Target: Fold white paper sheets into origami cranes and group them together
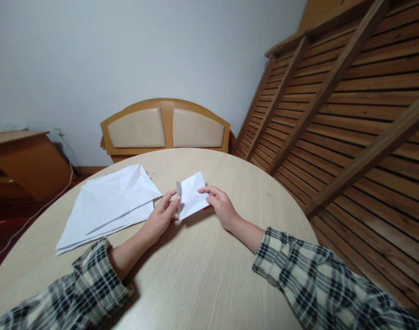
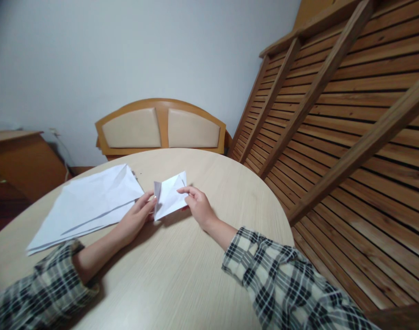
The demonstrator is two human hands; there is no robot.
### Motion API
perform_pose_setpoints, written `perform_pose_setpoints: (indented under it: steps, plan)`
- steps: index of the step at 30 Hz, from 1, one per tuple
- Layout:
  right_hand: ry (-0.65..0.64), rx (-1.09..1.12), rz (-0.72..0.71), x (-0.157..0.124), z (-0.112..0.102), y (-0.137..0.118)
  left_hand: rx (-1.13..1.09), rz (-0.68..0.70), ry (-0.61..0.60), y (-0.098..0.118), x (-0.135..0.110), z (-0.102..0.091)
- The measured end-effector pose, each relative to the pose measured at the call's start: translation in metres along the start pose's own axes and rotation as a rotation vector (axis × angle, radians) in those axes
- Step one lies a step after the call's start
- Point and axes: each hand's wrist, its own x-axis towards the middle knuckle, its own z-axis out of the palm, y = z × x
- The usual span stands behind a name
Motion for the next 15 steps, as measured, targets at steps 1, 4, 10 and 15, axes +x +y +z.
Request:
perform_pose_setpoints:
  steps: [1,4,10,15]
  plan:
    - [0.003,0.017,0.016,0.0003,-0.0001,0.0001,-0.015,-0.002,-0.012,-0.0003,-0.0004,-0.0001]
    - [0.015,0.062,0.057,0.0012,-0.0003,0.001,-0.067,-0.019,-0.061,0.0003,-0.0015,-0.0002]
    - [0.025,0.082,0.074,0.0025,-0.0011,0.0035,-0.068,-0.014,-0.081,0.0044,-0.0019,0.0009]
    - [0.03,0.091,0.073,0.0023,-0.0006,0.0024,-0.051,-0.014,-0.087,0.0054,-0.002,0.0016]
